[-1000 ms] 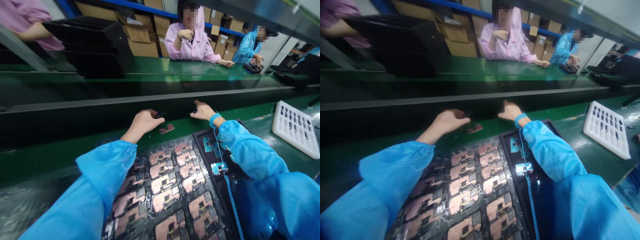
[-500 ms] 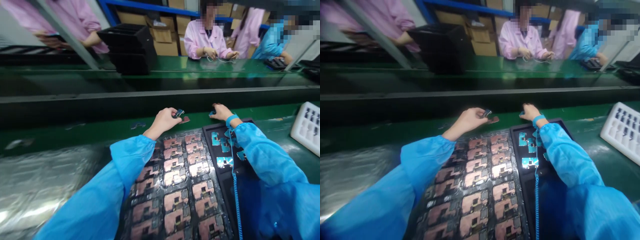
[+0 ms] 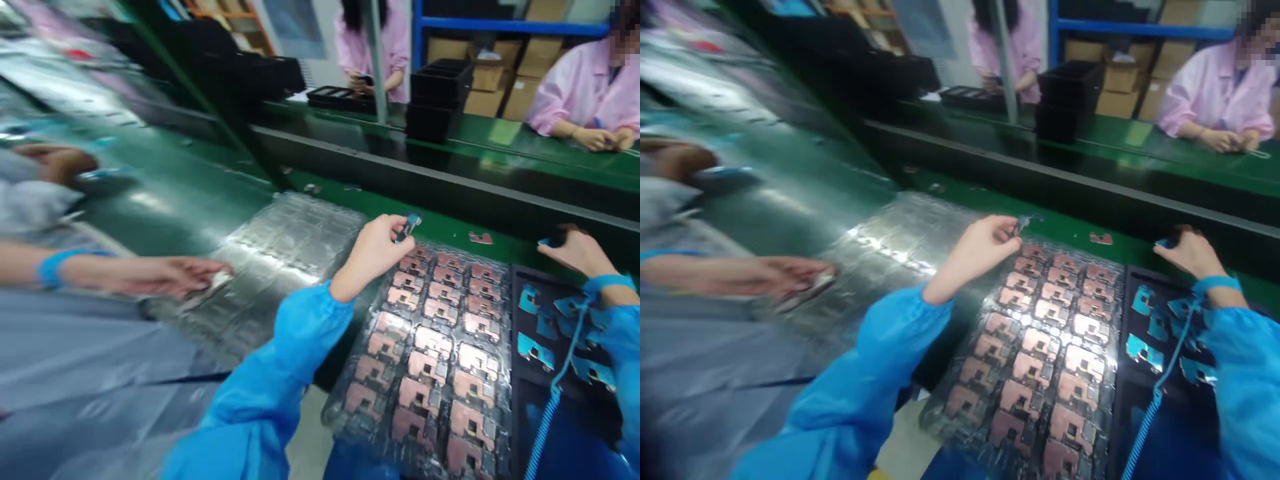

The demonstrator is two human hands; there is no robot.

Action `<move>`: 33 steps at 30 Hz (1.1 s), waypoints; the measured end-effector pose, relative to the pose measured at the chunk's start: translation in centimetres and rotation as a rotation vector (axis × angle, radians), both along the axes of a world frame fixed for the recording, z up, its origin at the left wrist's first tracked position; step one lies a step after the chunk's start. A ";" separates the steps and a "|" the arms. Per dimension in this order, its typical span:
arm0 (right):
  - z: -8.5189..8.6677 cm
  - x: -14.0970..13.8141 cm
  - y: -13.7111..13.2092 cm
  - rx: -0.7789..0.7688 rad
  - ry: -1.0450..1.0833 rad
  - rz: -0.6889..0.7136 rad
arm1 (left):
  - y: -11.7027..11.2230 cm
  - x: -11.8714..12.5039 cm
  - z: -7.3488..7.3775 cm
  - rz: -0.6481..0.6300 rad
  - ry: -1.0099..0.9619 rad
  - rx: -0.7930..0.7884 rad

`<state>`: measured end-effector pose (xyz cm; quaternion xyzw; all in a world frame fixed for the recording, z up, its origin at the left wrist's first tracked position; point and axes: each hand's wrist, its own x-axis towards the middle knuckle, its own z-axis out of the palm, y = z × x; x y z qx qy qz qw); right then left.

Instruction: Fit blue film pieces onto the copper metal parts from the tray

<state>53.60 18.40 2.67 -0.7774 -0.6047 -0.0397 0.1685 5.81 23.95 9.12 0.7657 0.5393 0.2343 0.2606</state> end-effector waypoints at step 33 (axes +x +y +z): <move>4.8 -26.0 8.6 -0.281 0.014 0.351 | -7.4 -8.6 -8.2 0.120 0.138 0.280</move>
